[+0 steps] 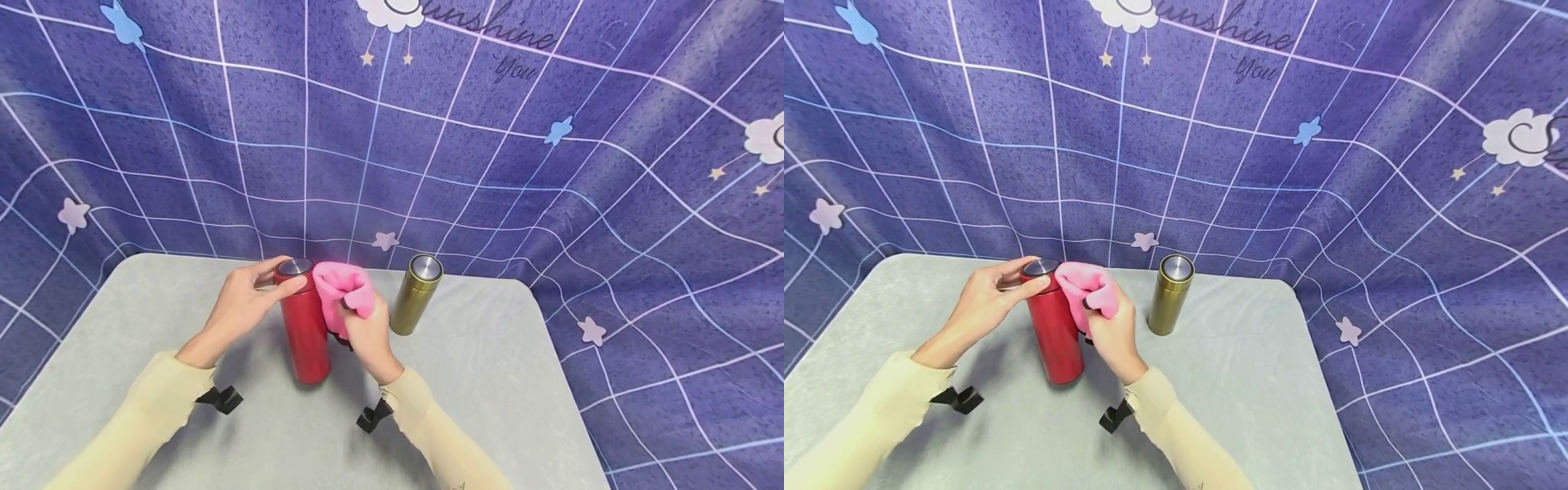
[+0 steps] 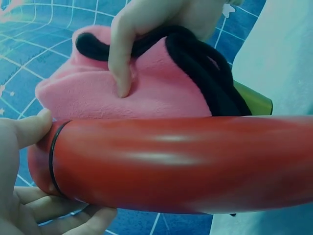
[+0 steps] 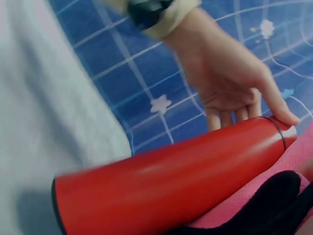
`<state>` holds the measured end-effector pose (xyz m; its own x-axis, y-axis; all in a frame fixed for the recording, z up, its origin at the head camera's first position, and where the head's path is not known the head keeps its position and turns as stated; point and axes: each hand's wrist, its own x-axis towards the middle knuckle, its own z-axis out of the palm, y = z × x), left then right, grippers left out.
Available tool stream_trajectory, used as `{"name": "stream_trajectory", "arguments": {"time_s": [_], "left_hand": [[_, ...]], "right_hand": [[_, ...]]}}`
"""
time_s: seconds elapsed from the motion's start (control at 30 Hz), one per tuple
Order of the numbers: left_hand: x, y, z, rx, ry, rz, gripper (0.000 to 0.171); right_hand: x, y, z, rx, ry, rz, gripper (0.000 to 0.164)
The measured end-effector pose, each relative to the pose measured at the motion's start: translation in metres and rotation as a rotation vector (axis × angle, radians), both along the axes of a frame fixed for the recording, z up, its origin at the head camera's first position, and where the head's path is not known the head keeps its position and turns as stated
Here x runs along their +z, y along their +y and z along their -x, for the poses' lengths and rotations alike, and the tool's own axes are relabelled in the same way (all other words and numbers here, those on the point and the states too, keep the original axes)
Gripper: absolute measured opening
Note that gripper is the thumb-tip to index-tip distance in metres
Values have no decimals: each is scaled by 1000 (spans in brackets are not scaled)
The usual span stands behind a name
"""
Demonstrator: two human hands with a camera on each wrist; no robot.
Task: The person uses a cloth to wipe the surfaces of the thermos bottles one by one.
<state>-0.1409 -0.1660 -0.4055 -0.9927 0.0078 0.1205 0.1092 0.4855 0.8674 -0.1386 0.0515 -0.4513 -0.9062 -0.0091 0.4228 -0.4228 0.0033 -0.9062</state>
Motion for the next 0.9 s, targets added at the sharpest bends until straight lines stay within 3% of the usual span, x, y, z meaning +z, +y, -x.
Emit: {"name": "stream_trajectory", "arguments": {"time_s": [0.13,0.27,0.4,0.5,0.6,0.9], "left_hand": [[-1,2,-4,1,4,-21,64],[-2,4,-6,-10,37,-39,61],[-4,7,-8,-17,63,-51,59],[-5,9,-9,-29,78,-72,58],[-6,10,-9,-42,88,-94,59],[-3,11,-14,-63,58,-126,64]], "right_hand": [[4,3,3,-97,-137,-9,31],[9,4,8,-102,-183,-14,29],[11,3,14,-112,-225,-6,12],[11,4,19,-98,-255,-28,7],[12,6,25,-63,-282,-72,12],[15,11,38,22,-340,-166,6]]}}
